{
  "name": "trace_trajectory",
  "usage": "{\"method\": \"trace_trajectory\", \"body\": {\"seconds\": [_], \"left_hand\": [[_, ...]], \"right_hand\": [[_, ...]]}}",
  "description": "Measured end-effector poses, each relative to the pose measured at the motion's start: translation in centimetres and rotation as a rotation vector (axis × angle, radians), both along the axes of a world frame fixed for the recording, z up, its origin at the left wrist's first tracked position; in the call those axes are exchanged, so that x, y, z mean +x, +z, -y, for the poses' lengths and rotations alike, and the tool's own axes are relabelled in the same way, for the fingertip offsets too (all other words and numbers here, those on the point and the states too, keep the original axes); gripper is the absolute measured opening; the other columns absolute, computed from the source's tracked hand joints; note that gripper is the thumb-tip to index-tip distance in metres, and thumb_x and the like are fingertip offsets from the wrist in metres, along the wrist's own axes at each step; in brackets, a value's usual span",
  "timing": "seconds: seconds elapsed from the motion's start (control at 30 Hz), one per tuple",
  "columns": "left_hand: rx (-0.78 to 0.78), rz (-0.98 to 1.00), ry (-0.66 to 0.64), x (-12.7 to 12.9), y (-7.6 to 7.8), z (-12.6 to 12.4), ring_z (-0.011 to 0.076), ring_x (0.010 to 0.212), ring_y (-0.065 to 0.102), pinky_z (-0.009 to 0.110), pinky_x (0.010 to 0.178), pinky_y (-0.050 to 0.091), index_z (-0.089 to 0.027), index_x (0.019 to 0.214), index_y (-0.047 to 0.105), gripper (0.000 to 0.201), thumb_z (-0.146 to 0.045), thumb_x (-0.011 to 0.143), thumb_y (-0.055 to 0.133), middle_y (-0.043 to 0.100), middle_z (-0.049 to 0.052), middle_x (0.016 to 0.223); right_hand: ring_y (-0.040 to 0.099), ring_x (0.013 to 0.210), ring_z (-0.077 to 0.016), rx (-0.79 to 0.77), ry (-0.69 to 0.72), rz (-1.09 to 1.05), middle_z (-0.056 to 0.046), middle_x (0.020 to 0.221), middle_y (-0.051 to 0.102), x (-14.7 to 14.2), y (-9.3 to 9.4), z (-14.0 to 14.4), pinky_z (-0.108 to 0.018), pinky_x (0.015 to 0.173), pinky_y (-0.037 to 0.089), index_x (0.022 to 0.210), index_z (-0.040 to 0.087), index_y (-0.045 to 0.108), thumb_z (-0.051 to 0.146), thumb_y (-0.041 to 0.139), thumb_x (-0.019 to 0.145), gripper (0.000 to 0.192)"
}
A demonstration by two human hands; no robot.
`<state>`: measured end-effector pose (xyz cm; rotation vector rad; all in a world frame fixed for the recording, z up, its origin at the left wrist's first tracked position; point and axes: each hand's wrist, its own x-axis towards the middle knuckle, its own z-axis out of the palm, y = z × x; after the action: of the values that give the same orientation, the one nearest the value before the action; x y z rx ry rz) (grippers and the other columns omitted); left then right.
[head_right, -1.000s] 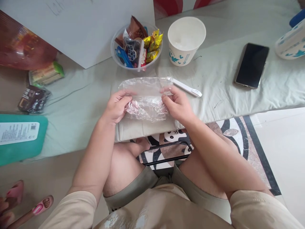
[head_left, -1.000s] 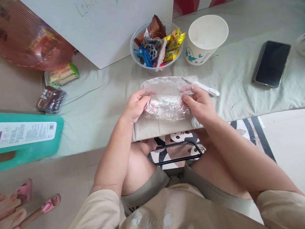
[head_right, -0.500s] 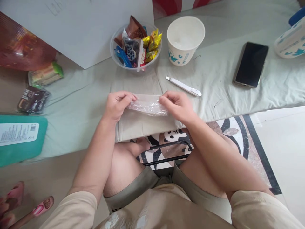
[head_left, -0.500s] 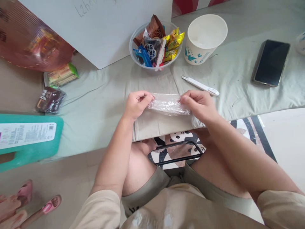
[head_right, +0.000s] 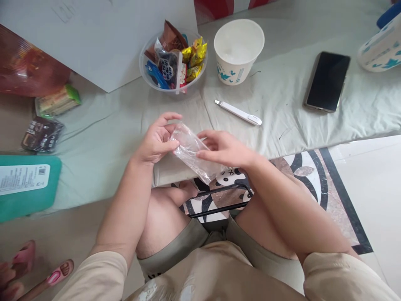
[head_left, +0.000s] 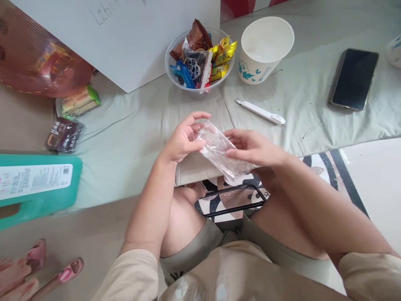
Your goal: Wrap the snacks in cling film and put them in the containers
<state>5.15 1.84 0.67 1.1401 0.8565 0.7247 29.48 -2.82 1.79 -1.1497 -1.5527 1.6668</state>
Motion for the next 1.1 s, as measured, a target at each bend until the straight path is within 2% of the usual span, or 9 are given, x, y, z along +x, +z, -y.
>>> {"method": "trace_trajectory", "body": {"seconds": [0.1, 0.23, 0.43, 0.6, 0.7, 0.8, 0.97, 1.07, 1.1], "left_hand": [[-0.042, 0.128, 0.038, 0.9, -0.2, 0.2, 0.0181, 0.082, 0.075, 0.025, 0.067, 0.057, -0.031, 0.134, 0.058, 0.078, -0.041, 0.063, 0.09, 0.077, 0.004, 0.107], [-0.131, 0.182, 0.0, 2.6, -0.1, 0.8, 0.0237, 0.094, 0.077, 0.031, 0.079, 0.061, -0.021, 0.116, 0.066, 0.066, -0.059, 0.066, 0.088, 0.077, 0.006, 0.101], [-0.086, -0.066, 0.059, 3.8, -0.3, 1.1, 0.0117, 0.058, 0.065, 0.023, 0.055, 0.054, -0.015, 0.081, 0.07, 0.028, -0.041, 0.076, 0.081, 0.068, 0.0, 0.067], [0.01, -0.04, 0.14, 3.3, -0.9, 0.9, 0.0099, 0.039, 0.052, 0.022, 0.041, 0.043, -0.02, 0.092, 0.068, 0.027, -0.038, 0.076, 0.081, 0.058, -0.007, 0.05], [0.017, 0.061, 0.163, 2.9, -0.7, 0.9, 0.0097, 0.042, 0.054, 0.021, 0.043, 0.044, -0.023, 0.094, 0.068, 0.029, -0.041, 0.076, 0.082, 0.06, -0.007, 0.055], [-0.02, 0.109, 0.108, 2.6, -0.2, 0.8, 0.0099, 0.049, 0.057, 0.022, 0.047, 0.046, -0.021, 0.081, 0.069, 0.023, -0.042, 0.078, 0.076, 0.062, -0.003, 0.062], [0.064, 0.011, 0.049, 2.4, -0.2, 0.6, 0.0099, 0.055, 0.051, 0.023, 0.052, 0.043, -0.018, 0.075, 0.068, 0.04, -0.056, 0.087, 0.063, 0.058, 0.0, 0.066], [0.151, -0.103, 0.083, 2.7, -0.5, 0.7, 0.0077, 0.058, 0.048, 0.021, 0.054, 0.039, -0.019, 0.078, 0.062, 0.023, -0.037, 0.077, 0.076, 0.055, -0.003, 0.07], [0.148, -0.102, 0.098, 2.8, -0.6, 0.7, 0.0074, 0.06, 0.049, 0.021, 0.055, 0.04, -0.02, 0.081, 0.059, 0.024, -0.029, 0.071, 0.078, 0.056, -0.004, 0.073]], "right_hand": [[0.047, 0.056, -0.0101, -0.021, 0.02, 0.109, 0.003, 0.062, 0.055, -1.4, 0.1, 0.0, -0.025, 0.05, 0.035, 0.077, 0.018, 0.066, 0.036, 0.072, 0.079, 0.019], [0.052, 0.063, -0.0126, 0.055, -0.242, 0.013, 0.002, 0.069, 0.059, -2.3, -0.1, -0.2, -0.027, 0.057, 0.04, 0.083, 0.018, 0.065, 0.039, 0.071, 0.077, 0.023], [0.05, 0.059, -0.0121, 0.126, -0.367, 0.088, 0.003, 0.066, 0.057, -2.1, -0.8, -0.5, -0.027, 0.055, 0.038, 0.084, 0.02, 0.063, 0.038, 0.071, 0.08, 0.02], [0.046, 0.047, -0.0122, 0.041, -0.322, -0.195, 0.009, 0.058, 0.053, -2.0, -1.7, -0.5, -0.026, 0.048, 0.036, 0.11, 0.025, 0.059, 0.044, 0.069, 0.088, 0.032], [0.051, 0.056, -0.0118, 0.088, -0.354, -0.308, 0.005, 0.068, 0.059, -2.1, -2.1, -0.5, -0.026, 0.054, 0.04, 0.099, 0.026, 0.064, 0.042, 0.069, 0.088, 0.02], [0.044, 0.054, -0.0115, 0.03, -0.359, -0.31, 0.003, 0.063, 0.054, -2.0, -2.0, -0.6, -0.026, 0.052, 0.033, 0.081, 0.024, 0.068, 0.032, 0.063, 0.083, 0.01], [0.046, 0.057, -0.0136, 0.07, -0.304, -0.094, -0.001, 0.062, 0.055, -1.8, -1.4, -0.7, -0.029, 0.053, 0.033, 0.07, 0.021, 0.067, 0.041, 0.053, 0.088, 0.03], [0.044, 0.055, -0.0114, 0.128, -0.326, 0.054, 0.004, 0.063, 0.052, -2.2, -1.6, -0.7, -0.028, 0.052, 0.033, 0.084, 0.022, 0.063, 0.038, 0.069, 0.082, 0.017], [0.046, 0.055, -0.0112, 0.12, -0.339, 0.045, 0.006, 0.065, 0.053, -2.3, -1.7, -0.7, -0.027, 0.052, 0.034, 0.095, 0.024, 0.061, 0.033, 0.073, 0.078, 0.022]]}}
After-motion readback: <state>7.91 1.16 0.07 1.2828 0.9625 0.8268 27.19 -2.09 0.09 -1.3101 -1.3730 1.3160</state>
